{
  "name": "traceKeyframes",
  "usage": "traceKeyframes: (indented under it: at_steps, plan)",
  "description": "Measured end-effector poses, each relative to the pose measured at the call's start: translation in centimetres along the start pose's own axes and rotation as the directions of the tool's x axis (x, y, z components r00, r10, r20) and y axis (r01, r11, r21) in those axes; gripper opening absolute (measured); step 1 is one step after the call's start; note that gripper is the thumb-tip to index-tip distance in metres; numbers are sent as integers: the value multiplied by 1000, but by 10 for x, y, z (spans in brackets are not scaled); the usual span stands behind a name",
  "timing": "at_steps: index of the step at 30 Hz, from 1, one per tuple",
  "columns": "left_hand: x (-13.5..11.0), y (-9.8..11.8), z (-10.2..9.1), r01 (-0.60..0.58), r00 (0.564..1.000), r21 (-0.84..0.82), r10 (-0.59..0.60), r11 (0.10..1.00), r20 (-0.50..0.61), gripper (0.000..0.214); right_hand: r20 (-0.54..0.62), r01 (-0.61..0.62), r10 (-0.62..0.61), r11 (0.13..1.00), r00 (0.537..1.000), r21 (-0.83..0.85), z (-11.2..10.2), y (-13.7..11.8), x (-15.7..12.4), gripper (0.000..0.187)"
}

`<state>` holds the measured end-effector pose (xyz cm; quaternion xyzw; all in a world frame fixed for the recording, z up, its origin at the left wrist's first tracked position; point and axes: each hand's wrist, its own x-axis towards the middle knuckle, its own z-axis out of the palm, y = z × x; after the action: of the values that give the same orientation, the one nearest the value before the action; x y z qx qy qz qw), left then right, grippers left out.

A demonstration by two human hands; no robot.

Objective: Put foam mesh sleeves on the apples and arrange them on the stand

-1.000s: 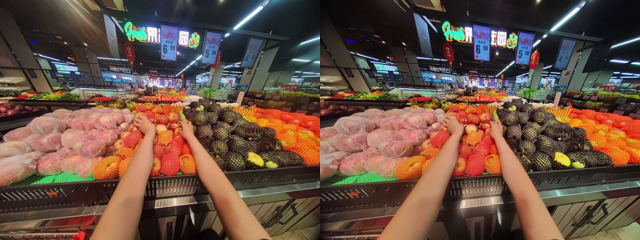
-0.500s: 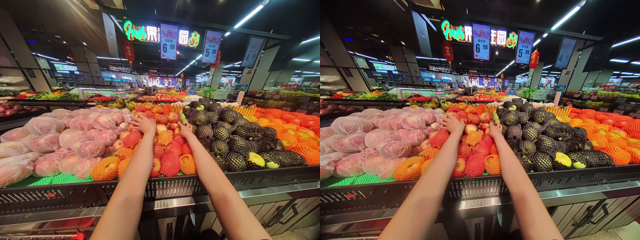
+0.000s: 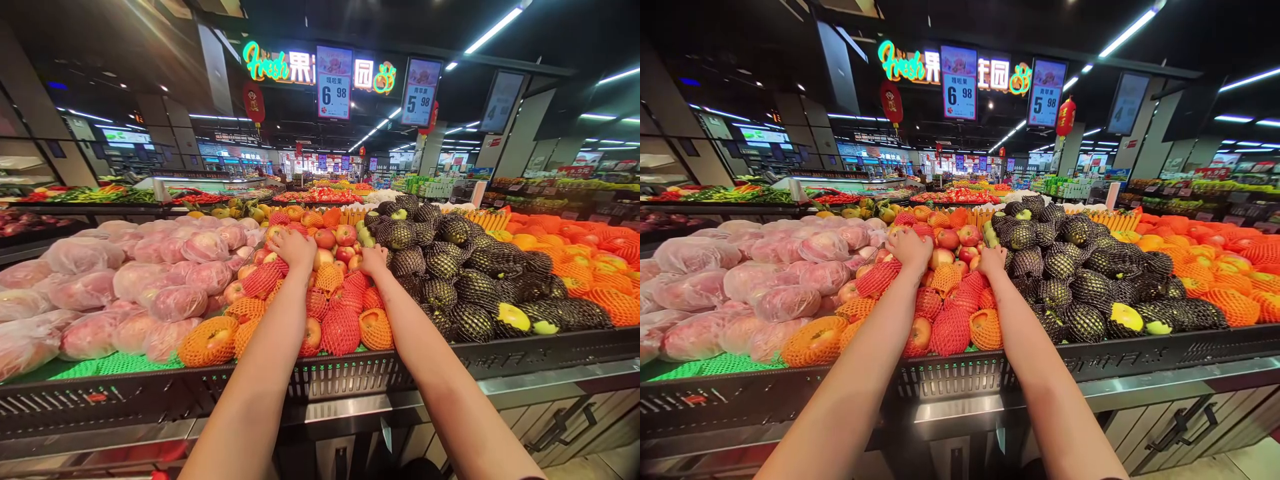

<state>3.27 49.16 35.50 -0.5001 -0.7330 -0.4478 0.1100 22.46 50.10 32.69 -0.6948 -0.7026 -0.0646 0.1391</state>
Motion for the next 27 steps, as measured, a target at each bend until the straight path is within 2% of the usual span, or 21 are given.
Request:
traceKeyframes:
  at_steps: [8,11,13,14,15,16,18,19,20,21,22,23,25,27]
  plan:
    - [3,-1,4,-187,976,-127,170,974,-132,33,-174,2,8,998,985,56,-9,0,-11,49]
    - [4,-1,2,-254,958,-189,220,949,-183,27,-280,4,50,982,959,187,-17,4,-19,50]
    - [2,2,-1,-297,943,-231,246,927,-226,23,-363,32,114,927,925,373,-25,6,-25,56]
    - [0,4,-4,-326,931,-247,264,913,-251,22,-391,65,162,859,906,507,-31,6,-28,60]
    - [-3,7,-8,-361,916,-260,288,896,-280,21,-400,108,223,746,889,657,-36,5,-31,63]
    - [-7,10,-13,-403,896,-267,317,875,-311,20,-379,158,282,580,881,799,-41,3,-33,65]
    - [-15,19,-27,-503,840,-259,397,824,-370,20,-236,203,344,131,909,970,-52,-1,-37,62]
    - [-19,25,-36,-553,808,-241,442,798,-389,21,-128,168,314,-103,941,980,-56,-3,-39,60]
    - [-23,30,-46,-593,781,-216,488,776,-391,22,-18,92,236,-305,972,948,-60,-5,-41,57]
    - [-25,35,-57,-622,762,-187,535,760,-365,24,76,-8,132,-456,988,890,-63,-6,-43,54]
    - [-27,38,-69,-642,755,-158,581,751,-305,26,144,-106,27,-549,989,829,-65,-6,-45,51]
    - [-28,40,-82,-653,754,-133,622,746,-211,28,190,-186,-57,-597,980,780,-67,-6,-46,48]
    - [-32,37,-111,-664,742,-114,670,739,18,32,243,-271,-132,-614,961,742,-66,-4,-48,40]
    - [-42,21,-140,-671,707,-139,685,728,175,34,275,-278,-94,-574,957,771,-62,-4,-47,37]
